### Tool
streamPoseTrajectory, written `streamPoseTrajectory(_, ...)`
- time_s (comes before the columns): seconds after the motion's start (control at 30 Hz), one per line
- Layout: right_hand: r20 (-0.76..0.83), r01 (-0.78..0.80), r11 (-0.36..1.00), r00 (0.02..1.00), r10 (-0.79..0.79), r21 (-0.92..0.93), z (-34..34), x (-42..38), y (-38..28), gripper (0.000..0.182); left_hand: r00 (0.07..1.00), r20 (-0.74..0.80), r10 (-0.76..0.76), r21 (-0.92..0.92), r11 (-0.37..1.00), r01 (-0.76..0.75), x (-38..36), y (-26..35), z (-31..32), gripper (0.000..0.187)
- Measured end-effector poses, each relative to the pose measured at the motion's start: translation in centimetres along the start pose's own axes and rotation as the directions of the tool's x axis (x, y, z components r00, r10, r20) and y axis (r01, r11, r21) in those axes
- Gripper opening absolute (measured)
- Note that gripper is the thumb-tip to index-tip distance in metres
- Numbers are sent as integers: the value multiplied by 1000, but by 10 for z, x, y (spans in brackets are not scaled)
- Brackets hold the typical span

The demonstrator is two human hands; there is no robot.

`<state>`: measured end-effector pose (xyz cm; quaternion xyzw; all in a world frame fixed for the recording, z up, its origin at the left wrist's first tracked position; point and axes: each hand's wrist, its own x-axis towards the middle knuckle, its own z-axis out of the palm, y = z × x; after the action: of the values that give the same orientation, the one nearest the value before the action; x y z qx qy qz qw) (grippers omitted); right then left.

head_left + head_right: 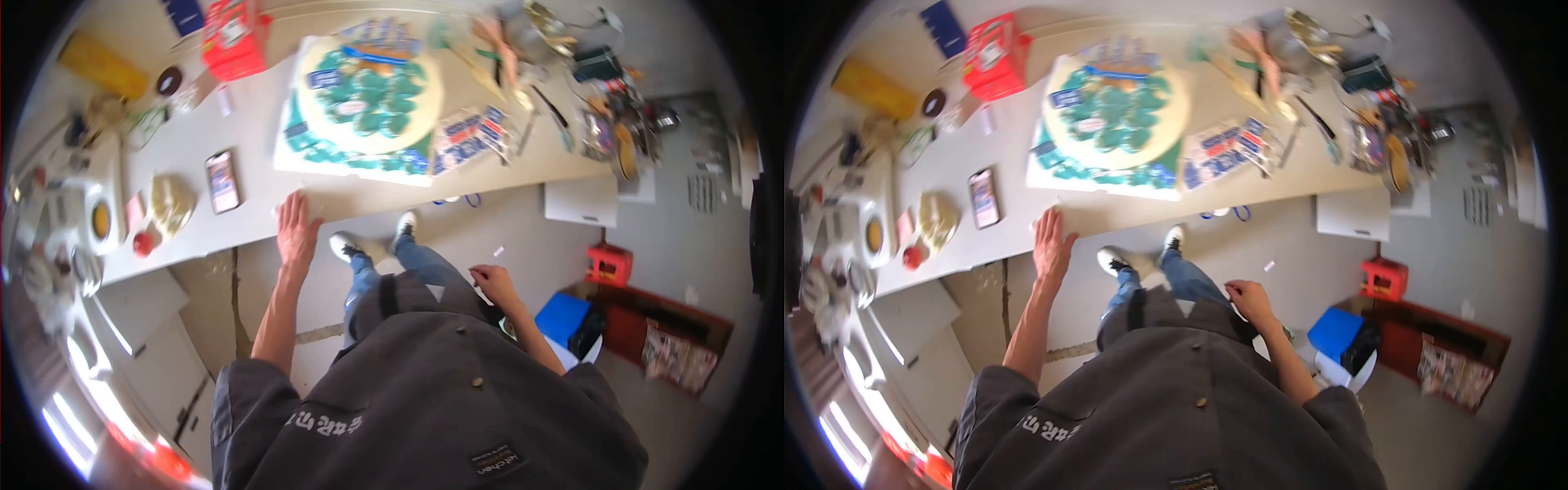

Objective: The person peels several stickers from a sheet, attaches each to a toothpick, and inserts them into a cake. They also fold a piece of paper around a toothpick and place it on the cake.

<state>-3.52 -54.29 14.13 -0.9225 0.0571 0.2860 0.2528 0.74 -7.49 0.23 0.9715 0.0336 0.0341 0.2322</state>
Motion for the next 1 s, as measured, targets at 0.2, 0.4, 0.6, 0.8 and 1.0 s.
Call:
streamPoseTrajectory(0.2,-53,-62,996,996,66,61,-13,-3,-10,26,954,11,300,77,951,-300,-3,-6,7,43)
streamPoseTrajectory(0.4,-182,-73,983,978,104,171,-18,9,23,26,989,-15,147,-37,988,-147,0,18,-8,18)
streamPoseTrajectory(0.6,-292,-33,934,945,145,357,-50,65,73,23,985,-161,61,24,998,-57,-34,66,-13,14)
streamPoseTrajectory(0.8,-429,185,787,896,111,589,-134,179,95,21,945,-49,-323,-222,926,305,-60,152,-3,10)
streamPoseTrajectory(1.0,-443,119,802,875,194,586,-211,296,94,20,890,-32,-455,-214,873,439,-36,233,0,14)
